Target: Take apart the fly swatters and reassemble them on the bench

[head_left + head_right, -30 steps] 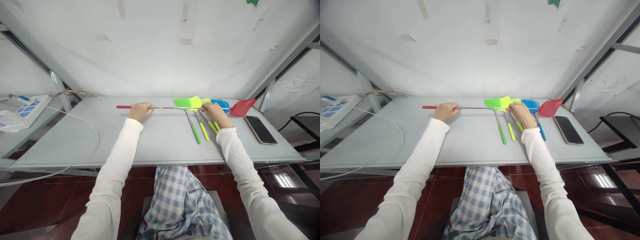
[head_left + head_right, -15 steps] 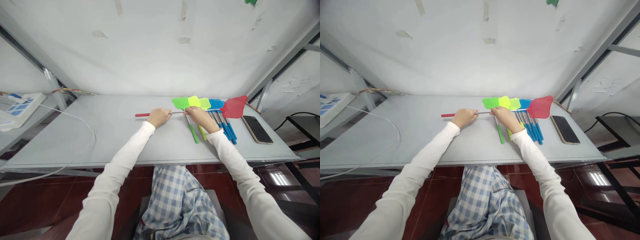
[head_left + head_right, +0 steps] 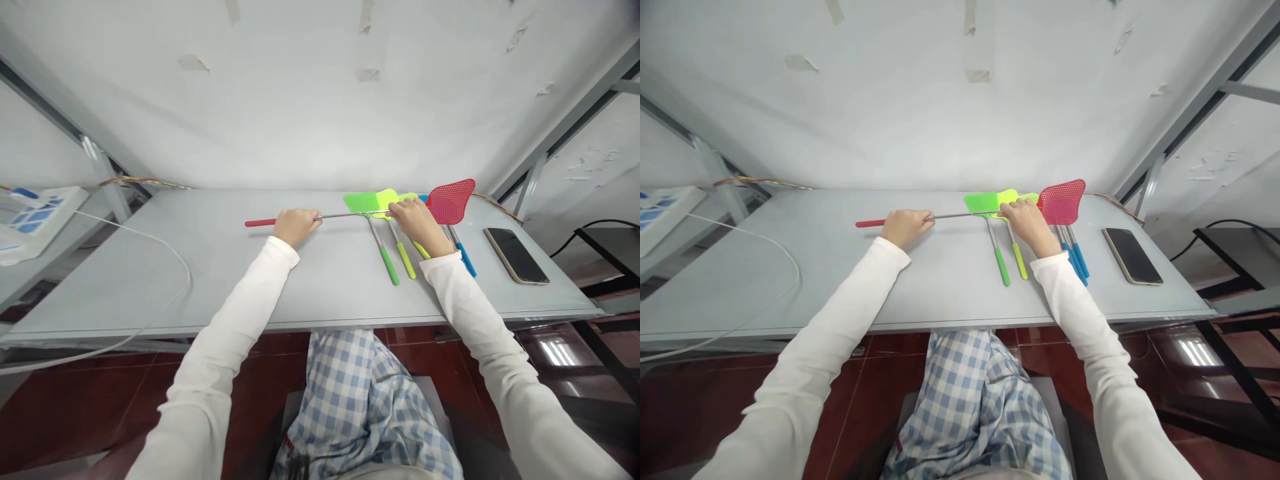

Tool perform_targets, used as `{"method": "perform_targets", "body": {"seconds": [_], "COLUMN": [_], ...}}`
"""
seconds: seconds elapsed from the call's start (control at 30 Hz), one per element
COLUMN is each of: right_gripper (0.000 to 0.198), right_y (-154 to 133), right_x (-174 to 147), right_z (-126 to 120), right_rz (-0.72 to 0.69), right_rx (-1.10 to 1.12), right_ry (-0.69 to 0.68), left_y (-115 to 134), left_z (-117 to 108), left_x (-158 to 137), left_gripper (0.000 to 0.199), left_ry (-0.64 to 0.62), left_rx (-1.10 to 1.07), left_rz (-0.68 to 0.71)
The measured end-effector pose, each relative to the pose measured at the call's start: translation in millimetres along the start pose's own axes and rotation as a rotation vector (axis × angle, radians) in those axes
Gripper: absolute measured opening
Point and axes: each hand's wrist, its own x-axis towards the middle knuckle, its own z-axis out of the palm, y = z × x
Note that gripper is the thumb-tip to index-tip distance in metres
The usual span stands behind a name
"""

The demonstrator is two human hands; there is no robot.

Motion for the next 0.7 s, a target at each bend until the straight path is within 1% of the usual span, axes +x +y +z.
{"method": "perform_targets", "body": {"seconds": [0.07, 0.2, 0.3, 0.47, 0.57, 0.63, 0.7], "right_gripper": [0.029, 0.030, 0.031, 0.034, 0.036, 0.035, 0.031], "right_y": [-8, -30, -42, -49, -50, -47, -42], "right_x": [1, 4, 5, 5, 7, 6, 4], "right_z": [-1, -2, 1, 11, 12, 8, 2], "right_rz": [-0.020, -0.103, -0.124, -0.138, -0.125, -0.091, -0.044], "right_rx": [-0.009, -0.022, -0.026, -0.022, -0.005, -0.001, -0.007], "right_ry": [-0.001, -0.019, -0.023, -0.020, -0.024, 0.013, 0.099], "left_y": [11, 37, 48, 50, 46, 40, 31], "left_z": [1, 1, 1, 3, 4, 4, 3], "left_x": [-1, -4, -6, -8, -5, -2, 0], "left_gripper": [0.034, 0.037, 0.038, 0.037, 0.036, 0.035, 0.033], "left_ry": [-0.014, -0.080, -0.101, -0.113, -0.092, -0.055, -0.011], "left_rx": [-0.011, -0.069, -0.090, -0.094, -0.103, -0.116, -0.121], "left_rz": [-0.001, 0.044, 0.046, 0.045, 0.074, 0.101, 0.109]}}
